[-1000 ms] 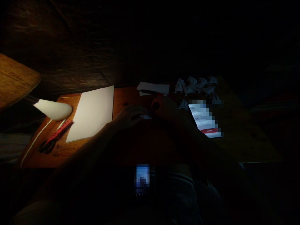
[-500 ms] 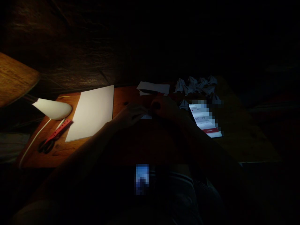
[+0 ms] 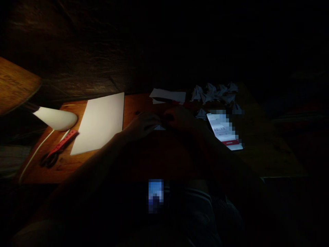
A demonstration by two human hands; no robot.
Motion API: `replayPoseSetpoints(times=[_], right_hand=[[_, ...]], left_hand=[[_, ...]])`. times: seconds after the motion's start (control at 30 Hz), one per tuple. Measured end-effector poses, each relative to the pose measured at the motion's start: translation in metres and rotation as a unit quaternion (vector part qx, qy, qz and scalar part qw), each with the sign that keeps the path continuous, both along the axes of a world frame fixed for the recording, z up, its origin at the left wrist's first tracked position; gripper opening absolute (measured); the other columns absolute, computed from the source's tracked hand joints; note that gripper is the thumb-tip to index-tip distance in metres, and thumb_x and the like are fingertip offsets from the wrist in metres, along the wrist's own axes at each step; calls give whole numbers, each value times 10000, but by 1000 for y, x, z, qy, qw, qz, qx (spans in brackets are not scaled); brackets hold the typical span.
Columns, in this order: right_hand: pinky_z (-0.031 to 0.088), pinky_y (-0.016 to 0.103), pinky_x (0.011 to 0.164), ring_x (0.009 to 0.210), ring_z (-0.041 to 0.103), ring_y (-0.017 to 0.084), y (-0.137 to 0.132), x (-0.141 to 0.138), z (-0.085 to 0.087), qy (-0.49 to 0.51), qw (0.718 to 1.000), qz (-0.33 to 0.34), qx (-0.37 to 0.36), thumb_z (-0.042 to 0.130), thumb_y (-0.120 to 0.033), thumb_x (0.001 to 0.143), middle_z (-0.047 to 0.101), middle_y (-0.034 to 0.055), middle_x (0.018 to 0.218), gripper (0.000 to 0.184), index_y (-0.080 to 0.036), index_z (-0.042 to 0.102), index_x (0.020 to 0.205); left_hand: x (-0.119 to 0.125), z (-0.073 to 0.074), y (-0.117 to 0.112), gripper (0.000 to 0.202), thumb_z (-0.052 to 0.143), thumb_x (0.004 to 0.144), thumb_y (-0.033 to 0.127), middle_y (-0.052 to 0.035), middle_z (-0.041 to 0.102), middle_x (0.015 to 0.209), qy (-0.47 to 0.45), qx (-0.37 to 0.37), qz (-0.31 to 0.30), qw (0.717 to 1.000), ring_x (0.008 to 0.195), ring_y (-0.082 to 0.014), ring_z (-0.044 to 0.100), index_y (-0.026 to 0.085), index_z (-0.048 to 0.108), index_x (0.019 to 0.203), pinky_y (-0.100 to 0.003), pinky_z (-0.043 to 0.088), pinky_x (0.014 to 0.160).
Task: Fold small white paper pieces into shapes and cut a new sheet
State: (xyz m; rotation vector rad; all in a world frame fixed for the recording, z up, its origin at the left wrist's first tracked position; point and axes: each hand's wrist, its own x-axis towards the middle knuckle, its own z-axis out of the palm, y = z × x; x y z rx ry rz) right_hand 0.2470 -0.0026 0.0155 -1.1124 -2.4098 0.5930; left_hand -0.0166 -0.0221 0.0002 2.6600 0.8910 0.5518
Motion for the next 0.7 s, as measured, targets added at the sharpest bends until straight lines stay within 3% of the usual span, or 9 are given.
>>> replayPoseSetpoints(times=[0.4,0.7], right_hand=[[492,398,949,1068,714,266,7,5,5,-47,995,79,32,657,-141,936,835,109,1158,268,-201,879,1072],[474,392,933,1051,687,265,-2,3,17,-115,987,88,66,627,-107,926,834,114,1146,293,-189,881,1044]], left_hand=[[-2,3,3,310,555,1098,266,-95,802,1326,14,-6,-2,1000,1305,-291,707,259,804,1283,-531,529,1152],[0,8,-2,310,568,1093,272,-118,788,1349,56,25,27,998,1344,-317,693,232,817,1273,-520,518,1160]])
